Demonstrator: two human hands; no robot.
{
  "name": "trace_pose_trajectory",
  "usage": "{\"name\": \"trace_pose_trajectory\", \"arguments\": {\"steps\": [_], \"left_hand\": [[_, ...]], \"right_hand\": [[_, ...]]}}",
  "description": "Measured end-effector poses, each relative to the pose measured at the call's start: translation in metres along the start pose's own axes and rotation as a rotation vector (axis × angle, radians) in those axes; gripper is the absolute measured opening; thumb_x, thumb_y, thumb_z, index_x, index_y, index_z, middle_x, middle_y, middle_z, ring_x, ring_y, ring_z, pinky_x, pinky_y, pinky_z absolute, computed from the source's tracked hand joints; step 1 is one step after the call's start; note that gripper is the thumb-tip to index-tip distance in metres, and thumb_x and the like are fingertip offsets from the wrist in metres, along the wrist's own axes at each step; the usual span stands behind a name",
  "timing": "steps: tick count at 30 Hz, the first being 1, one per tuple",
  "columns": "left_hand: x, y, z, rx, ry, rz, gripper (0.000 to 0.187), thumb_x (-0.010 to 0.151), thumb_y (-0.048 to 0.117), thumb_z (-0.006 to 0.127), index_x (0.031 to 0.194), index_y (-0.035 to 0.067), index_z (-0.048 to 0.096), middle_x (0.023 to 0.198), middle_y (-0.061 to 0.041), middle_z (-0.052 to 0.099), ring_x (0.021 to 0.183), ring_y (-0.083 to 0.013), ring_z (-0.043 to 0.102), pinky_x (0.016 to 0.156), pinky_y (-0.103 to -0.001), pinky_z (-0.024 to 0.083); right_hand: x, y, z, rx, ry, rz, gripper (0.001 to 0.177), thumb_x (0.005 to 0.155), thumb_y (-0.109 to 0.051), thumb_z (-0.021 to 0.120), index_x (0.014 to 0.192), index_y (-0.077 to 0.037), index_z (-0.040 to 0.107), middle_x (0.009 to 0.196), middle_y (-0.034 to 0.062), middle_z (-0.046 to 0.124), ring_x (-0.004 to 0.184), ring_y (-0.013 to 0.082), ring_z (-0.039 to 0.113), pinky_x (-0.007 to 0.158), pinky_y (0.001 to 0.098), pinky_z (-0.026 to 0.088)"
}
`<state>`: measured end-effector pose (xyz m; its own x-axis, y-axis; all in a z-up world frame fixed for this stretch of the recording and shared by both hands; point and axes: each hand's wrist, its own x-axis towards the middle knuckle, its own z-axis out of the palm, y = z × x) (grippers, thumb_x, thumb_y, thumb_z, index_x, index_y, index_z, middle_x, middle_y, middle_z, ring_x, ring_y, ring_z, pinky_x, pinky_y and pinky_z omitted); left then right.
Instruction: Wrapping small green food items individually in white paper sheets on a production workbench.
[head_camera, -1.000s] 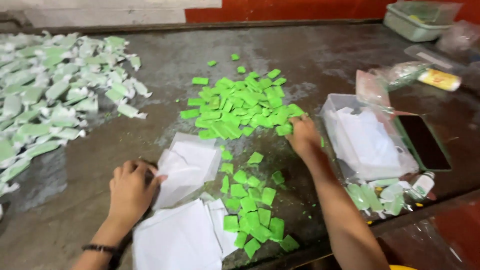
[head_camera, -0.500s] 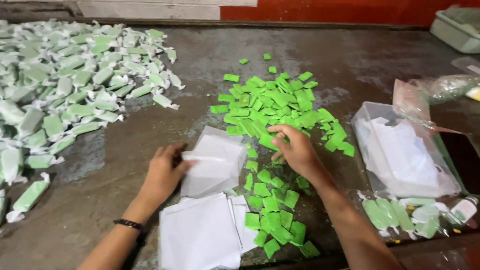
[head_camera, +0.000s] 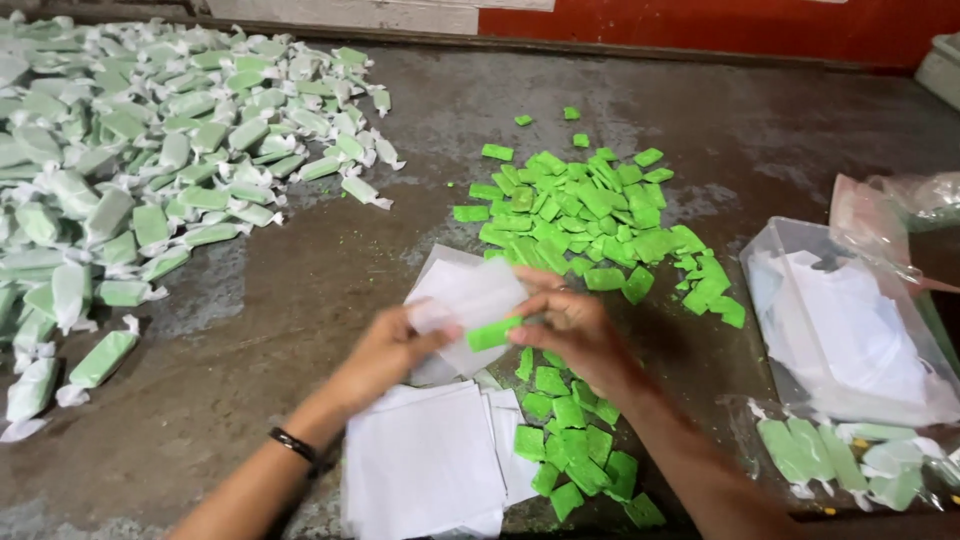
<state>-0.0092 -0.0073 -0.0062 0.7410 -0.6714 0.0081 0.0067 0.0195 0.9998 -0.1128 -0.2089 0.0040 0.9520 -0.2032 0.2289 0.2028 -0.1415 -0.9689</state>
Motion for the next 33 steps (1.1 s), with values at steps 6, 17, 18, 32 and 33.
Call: {"name": "trace_pose_trajectory", "arguments": {"steps": [6,17,18,32,33], "left_hand": [[0.003,-0.009,0.018,-0.392,-0.05,-0.098,0.026,0.092,0.011,0.056,0.113,-0.003,0.065,0.087,-0.014,0.072,0.072,-0.0173,0.069,0.071,-0.033,0.059],[0.007,-0.018,-0.005,-0.126,-0.054,0.081,0.008,0.084,0.002,0.064,0.091,-0.001,0.064,0.056,-0.006,0.063,0.044,-0.0073,0.054,0.045,-0.016,0.041],[0.01,-0.021,-0.008,-0.124,-0.001,0.117,0.008,0.085,0.003,0.065,0.089,-0.002,0.062,0.051,-0.006,0.059,0.041,-0.0073,0.049,0.041,-0.016,0.035],[-0.008,-0.007,0.025,-0.448,0.089,0.063,0.014,0.088,0.004,0.063,0.096,0.002,0.051,0.07,-0.013,0.068,0.052,-0.0152,0.065,0.044,-0.02,0.049],[-0.015,0.009,0.032,-0.488,0.069,0.06,0.024,0.083,0.002,0.067,0.101,0.001,0.05,0.074,-0.013,0.069,0.056,-0.0174,0.068,0.046,-0.022,0.053]], "right_hand": [[0.005,0.008,-0.006,0.006,0.112,0.178,0.041,0.07,-0.029,0.081,0.096,0.0,0.071,0.076,0.0152,0.068,0.063,0.0171,0.06,0.06,0.029,0.05],[0.003,-0.019,-0.022,-0.142,0.005,0.11,0.036,0.072,-0.018,0.078,0.097,0.007,0.069,0.053,0.012,0.057,0.043,0.0135,0.049,0.041,0.0265,0.043],[0.007,-0.016,-0.03,-0.005,0.12,0.107,0.034,0.077,-0.01,0.074,0.102,0.011,0.063,0.049,0.0098,0.051,0.039,0.0123,0.045,0.04,0.0253,0.039],[0.003,0.006,-0.003,0.153,0.24,0.184,0.033,0.074,-0.019,0.076,0.099,0.001,0.067,0.077,0.0113,0.064,0.06,0.0149,0.062,0.052,0.0249,0.052],[0.005,0.011,-0.007,0.143,0.25,0.18,0.037,0.072,-0.022,0.078,0.099,0.001,0.067,0.08,0.0138,0.066,0.061,0.0177,0.063,0.054,0.028,0.054]]}}
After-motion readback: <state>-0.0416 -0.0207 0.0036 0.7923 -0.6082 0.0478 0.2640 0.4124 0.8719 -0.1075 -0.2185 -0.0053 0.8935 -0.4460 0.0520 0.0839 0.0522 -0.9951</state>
